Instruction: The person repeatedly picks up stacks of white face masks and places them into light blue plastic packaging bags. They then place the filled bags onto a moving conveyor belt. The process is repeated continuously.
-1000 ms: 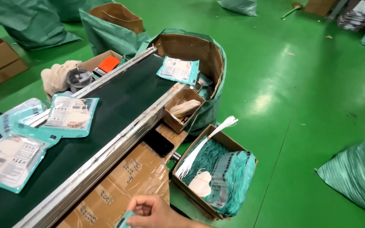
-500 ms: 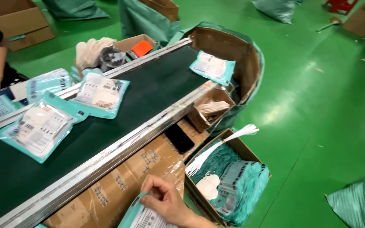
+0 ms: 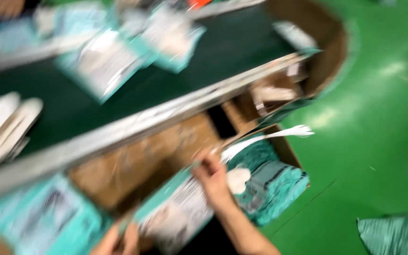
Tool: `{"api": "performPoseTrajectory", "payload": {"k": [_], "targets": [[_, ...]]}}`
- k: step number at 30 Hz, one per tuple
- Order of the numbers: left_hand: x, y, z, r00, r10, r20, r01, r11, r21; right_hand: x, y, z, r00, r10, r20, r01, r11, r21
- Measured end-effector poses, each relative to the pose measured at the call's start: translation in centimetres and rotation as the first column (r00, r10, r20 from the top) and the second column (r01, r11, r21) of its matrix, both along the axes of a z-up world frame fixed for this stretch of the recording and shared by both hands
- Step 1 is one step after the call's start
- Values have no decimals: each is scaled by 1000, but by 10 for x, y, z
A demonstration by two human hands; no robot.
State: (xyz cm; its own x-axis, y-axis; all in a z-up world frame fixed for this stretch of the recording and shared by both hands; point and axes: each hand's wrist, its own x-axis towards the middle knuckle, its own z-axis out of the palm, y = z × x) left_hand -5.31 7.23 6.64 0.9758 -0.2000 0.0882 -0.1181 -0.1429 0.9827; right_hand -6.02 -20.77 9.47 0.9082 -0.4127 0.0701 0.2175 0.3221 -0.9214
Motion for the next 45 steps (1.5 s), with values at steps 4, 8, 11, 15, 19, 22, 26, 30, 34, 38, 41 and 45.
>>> {"api": "performPoseTrajectory", "payload": {"k": [4, 8, 11, 15, 19, 22, 26, 30, 34, 38, 41, 45], "targets": [[9, -67, 86, 980, 127, 151, -134, 990, 38, 0, 3, 17, 970, 207, 124, -213, 977, 32], [7, -71, 88, 978, 144, 149, -145, 989, -5, -6, 9, 5, 987, 121, -102, -138, 973, -184], [10, -72, 94, 991, 93, 91, -82, 989, -124, -2, 16, 14, 998, 66, -6, -66, 997, -44], [12, -70, 94, 985, 49, 163, -27, 991, -132, 1, 21, 15, 948, 301, 99, -302, 953, -8], [13, -69, 89, 976, 66, 208, -36, 989, -142, 3, 28, 13, 955, 295, 45, -294, 956, -15], [16, -70, 99, 980, 54, 189, -21, 985, -173, 3, 17, -4, 892, 431, 139, -449, 880, 155], [27, -65, 95, 965, 127, 231, -103, 989, -110, 13, 23, 8, 870, 492, 24, -491, 871, -19], [85, -41, 90, 860, 53, 508, -84, 996, 38, 49, 19, 35, 976, 109, 188, 17, 823, -568], [206, 39, 80, 691, 18, 723, -520, 707, 479, 93, 18, 128, 803, -53, 593, 576, 325, -751], [302, 115, 79, 565, -82, 821, -807, 151, 570, 107, 27, 143, 834, 116, 539, 515, 182, -837], [356, 139, 16, 750, 0, 661, -628, 314, 712, 108, 25, 95, 900, 218, 377, 318, 263, -911], [278, 58, 40, 639, -189, 745, -439, 706, 556, 94, 41, 72, 951, 183, 249, 167, 372, -913]]}}
